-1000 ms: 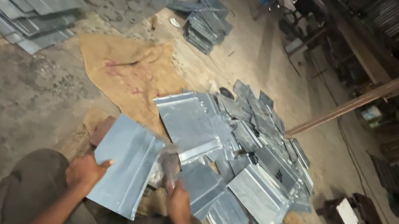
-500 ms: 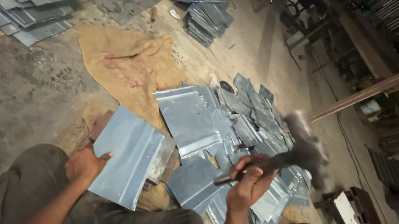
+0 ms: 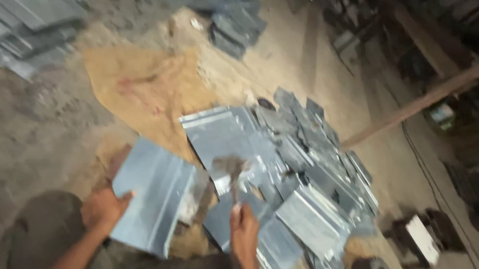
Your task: The person sits on the floor and uses a hammer to flatten and straighten various pieces of metal sheet against a solid surface.
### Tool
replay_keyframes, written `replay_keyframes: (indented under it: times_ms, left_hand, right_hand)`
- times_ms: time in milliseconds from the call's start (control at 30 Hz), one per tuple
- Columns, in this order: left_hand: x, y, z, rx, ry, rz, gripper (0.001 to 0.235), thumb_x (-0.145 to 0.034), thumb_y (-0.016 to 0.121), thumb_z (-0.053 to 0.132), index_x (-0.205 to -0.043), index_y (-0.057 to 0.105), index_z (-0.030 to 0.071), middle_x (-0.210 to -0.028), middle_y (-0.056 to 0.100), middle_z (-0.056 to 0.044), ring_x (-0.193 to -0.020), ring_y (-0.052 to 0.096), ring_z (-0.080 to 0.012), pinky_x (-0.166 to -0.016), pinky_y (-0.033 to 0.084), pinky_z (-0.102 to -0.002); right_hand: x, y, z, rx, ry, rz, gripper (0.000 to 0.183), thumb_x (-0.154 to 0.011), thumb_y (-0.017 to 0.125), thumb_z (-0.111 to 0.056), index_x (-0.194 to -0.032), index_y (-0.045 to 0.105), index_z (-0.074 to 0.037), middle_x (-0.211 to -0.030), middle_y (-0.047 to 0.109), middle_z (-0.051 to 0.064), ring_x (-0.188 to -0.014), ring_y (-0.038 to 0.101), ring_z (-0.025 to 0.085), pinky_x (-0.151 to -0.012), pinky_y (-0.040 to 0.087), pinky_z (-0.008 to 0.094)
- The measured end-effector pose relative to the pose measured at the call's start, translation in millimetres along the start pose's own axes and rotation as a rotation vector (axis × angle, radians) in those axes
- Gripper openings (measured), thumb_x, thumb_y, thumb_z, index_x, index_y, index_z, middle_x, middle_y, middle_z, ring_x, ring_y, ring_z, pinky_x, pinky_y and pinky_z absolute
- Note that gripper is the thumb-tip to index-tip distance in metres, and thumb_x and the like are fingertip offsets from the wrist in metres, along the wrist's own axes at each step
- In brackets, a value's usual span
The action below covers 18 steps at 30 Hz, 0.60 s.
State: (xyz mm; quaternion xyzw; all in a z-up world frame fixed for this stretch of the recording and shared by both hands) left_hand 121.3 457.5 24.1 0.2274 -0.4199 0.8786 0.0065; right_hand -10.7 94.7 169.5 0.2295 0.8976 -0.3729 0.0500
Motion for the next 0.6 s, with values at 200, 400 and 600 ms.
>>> replay_keyframes:
  times_ms: [200, 400, 600]
  left_hand:
    - [4, -23, 11, 0.068, 0.048, 0.143, 0.075, -0.081, 0.074, 0.064, -0.128, 0.067, 0.006, -0.114, 0.075, -0.022, -0.106, 0.073, -0.039, -0.083, 0.058, -0.052]
    - [13, -30, 14, 0.045, 0.031, 0.136, 0.075, -0.081, 0.074, 0.065, -0.129, 0.067, 0.007, -0.114, 0.074, -0.022, -0.106, 0.073, -0.0397, -0.084, 0.058, -0.052]
    - [8, -21, 15, -0.013, 0.003, 0.046, 0.075, -0.086, 0.069, 0.07, -0.124, 0.072, 0.006, -0.11, 0.076, -0.024, -0.103, 0.075, -0.0398, -0.085, 0.059, -0.049]
  right_hand:
    - [-15, -107, -134, -0.549, -0.269, 0.29, 0.034, -0.101, 0.057, -0.035, -0.102, 0.053, -0.002, -0.073, 0.053, 0.001, -0.056, 0.042, 0.008, -0.049, 0.033, 0.024]
    - [-25, -37, -82, -0.71, -0.423, 0.217, 0.048, -0.106, 0.06, -0.047, -0.108, 0.055, 0.0, -0.075, 0.051, 0.007, -0.059, 0.045, 0.013, -0.052, 0.039, 0.028]
    - [20, 79, 76, 0.332, 0.009, -0.18, 0.049, -0.102, 0.06, -0.049, -0.097, 0.066, -0.001, -0.076, 0.068, 0.025, -0.072, 0.063, 0.045, -0.065, 0.052, 0.054]
Point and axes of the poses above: each hand's wrist, its own x-axis away from the middle knuckle, its own y-axis out of the palm, z = x × y, the point moved 8 cm from there along -x, towards the middle knuckle
